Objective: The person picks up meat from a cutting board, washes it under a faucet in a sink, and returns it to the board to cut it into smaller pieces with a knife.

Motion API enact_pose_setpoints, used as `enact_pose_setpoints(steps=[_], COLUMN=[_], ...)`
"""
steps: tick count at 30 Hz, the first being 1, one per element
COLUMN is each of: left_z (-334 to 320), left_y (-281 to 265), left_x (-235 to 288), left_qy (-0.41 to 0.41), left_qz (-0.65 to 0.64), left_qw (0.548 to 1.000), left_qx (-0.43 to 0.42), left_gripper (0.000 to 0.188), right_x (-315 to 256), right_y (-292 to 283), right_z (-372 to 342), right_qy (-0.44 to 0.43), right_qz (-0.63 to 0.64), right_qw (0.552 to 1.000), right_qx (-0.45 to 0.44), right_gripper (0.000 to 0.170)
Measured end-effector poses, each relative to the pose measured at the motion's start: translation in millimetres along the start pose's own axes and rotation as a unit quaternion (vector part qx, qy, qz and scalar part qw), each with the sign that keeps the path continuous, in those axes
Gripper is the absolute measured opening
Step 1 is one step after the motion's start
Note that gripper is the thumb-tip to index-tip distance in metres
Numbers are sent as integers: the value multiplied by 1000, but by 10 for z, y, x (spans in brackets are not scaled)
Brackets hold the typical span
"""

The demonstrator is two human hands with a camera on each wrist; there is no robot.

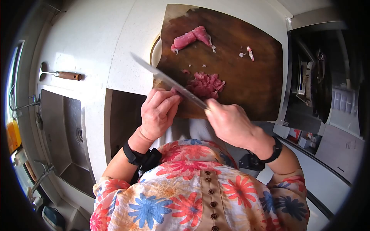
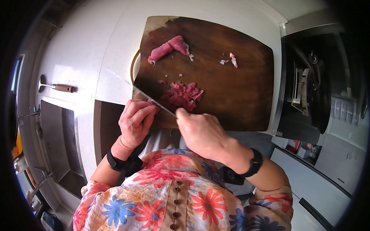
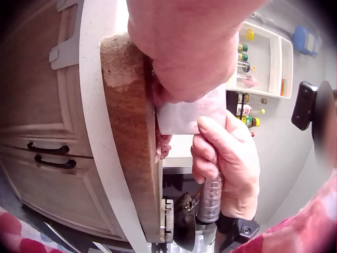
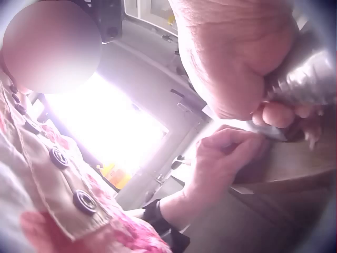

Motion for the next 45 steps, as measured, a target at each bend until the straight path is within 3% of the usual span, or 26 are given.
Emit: enact_pose_setpoints(steps=[11,17,24,31,34,35,38,41,45], left_z=[39,14,41,74,76,113,275,228,200], left_y=[-22,-11,-26,51,49,53,-28,219,85], left_x=[22,20,47,-2,-238,-200,63,83,35], left_qy=[3,7,-3,-2,-205,-205,-95,2,-51], left_qz=[-5,5,6,38,-55,-54,-68,16,-6], left_qw=[1000,1000,1000,997,975,975,993,998,999], left_qx=[8,-8,1,-66,-73,-74,5,-62,-17], left_gripper=[23,23,21,26,24,24,23,27,27], right_x=[8,-159,127,392,504,498,497,452,374], right_y=[-89,142,-71,-390,-422,-426,-379,-348,-326], right_z=[-349,178,-319,-360,-351,-354,-388,-385,-396], right_qy=[22,21,21,35,76,76,102,101,87], right_qz=[12,8,1,-45,4,5,34,53,49], right_qw=[999,999,1000,997,993,993,991,991,993], right_qx=[-22,-31,-9,56,94,95,74,71,60], right_gripper=[12,9,11,11,10,10,10,9,10])
Point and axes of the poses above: each hand's wrist, its own z-axis towards the middle knuckle, its own y-axis out of the palm, x = y × z, the point moved 10 cm from there along z, towards the middle knuckle, and after that the axes turned 13 degrees about x, right-handed, at the moved point
